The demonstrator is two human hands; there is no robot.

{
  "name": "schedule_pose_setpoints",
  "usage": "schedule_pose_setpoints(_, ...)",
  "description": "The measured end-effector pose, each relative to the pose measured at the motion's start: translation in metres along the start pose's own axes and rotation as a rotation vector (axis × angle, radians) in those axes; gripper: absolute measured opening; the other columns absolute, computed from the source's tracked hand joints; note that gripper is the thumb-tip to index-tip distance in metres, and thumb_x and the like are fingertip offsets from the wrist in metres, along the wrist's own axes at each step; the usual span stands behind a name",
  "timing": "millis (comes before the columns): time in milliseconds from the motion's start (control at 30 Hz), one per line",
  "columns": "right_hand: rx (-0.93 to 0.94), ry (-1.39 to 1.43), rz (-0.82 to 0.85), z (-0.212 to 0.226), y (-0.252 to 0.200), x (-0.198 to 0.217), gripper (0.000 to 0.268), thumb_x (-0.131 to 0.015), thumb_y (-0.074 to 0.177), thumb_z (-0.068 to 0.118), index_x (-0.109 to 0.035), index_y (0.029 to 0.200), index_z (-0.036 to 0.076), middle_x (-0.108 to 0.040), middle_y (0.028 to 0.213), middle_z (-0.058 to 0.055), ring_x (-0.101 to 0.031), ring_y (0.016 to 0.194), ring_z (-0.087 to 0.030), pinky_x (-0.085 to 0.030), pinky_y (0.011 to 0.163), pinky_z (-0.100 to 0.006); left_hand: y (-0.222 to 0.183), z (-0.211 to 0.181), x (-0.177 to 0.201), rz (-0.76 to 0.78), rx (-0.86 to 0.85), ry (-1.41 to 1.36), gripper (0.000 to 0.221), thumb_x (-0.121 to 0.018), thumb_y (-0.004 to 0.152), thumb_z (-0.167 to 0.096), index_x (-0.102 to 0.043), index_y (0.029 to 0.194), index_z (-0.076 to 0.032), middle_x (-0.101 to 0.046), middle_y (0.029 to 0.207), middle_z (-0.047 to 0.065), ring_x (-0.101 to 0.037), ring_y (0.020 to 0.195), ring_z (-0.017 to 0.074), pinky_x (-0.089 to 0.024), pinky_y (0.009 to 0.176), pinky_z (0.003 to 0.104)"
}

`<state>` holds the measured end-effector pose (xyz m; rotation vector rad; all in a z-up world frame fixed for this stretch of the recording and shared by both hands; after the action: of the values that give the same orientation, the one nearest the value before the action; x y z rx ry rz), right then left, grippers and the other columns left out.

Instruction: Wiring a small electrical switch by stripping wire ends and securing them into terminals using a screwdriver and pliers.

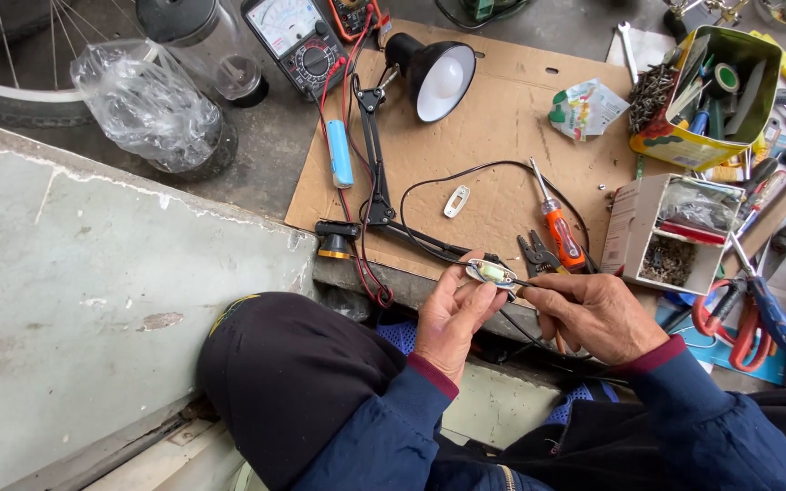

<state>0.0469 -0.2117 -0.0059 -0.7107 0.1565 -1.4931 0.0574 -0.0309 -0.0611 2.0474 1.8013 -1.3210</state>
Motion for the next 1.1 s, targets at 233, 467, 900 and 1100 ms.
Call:
schedule_pose_setpoints(233,-0.014,0.004,0.016,0.002,-0.005,0.0,0.032,-0.074,0.1,0.012,-0.085,0.125,-0.006,-0.078,0.055,-0.024,-0.066,0.036,-0.027,-0.055,0.043,-0.036,0.003,0.005,0.006,-0.009,0.003,0.029,0.058,-0.079,0.102,-0.013,-0.059,0.156,-0.005,-0.073,0.141,0.025,-0.076,0.125,0.0254,-0.064,0.111,0.036)
schedule_pose_setpoints(467,-0.023,-0.085,0.043,0.01,-0.008,-0.002,0.028,-0.074,0.1,0.015,-0.09,0.113,-0.003,-0.082,0.057,-0.022,-0.071,0.039,-0.026,-0.057,0.048,-0.036,0.002,0.008,0.009,-0.026,0.014,0.021,0.055,-0.079,0.102,-0.012,-0.061,0.153,-0.004,-0.075,0.138,0.023,-0.077,0.121,0.0244,-0.066,0.108,0.035)
schedule_pose_setpoints(900,0.634,-0.699,-0.076,0.076,0.103,-0.021,0.016,-0.075,0.101,0.019,-0.084,0.112,0.01,-0.08,0.113,-0.001,-0.076,0.071,-0.023,-0.061,0.065,-0.038,-0.015,0.001,0.029,-0.144,0.054,-0.029,0.05,-0.071,0.101,-0.001,-0.062,0.15,0.004,-0.079,0.127,0.02,-0.076,0.106,0.0204,-0.064,0.097,0.03)
schedule_pose_setpoints(1100,0.966,-1.093,-0.032,0.04,0.189,-0.095,0.033,-0.061,0.099,0.008,-0.07,0.13,0.012,-0.065,0.14,-0.012,-0.069,0.113,-0.031,-0.059,0.095,-0.042,-0.013,0.0,0.036,-0.18,0.084,-0.021,0.054,-0.072,0.1,-0.007,-0.061,0.152,0.003,-0.08,0.131,0.022,-0.077,0.11,0.0221,-0.066,0.101,0.032)
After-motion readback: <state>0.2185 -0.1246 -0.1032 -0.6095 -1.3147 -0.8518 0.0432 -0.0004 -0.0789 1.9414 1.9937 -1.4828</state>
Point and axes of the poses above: each hand's wrist, its own y-axis towards the middle knuckle, its own x-axis out of the back of the hand, z = x × y, the point moved 10 cm from there along y, towards the middle knuckle
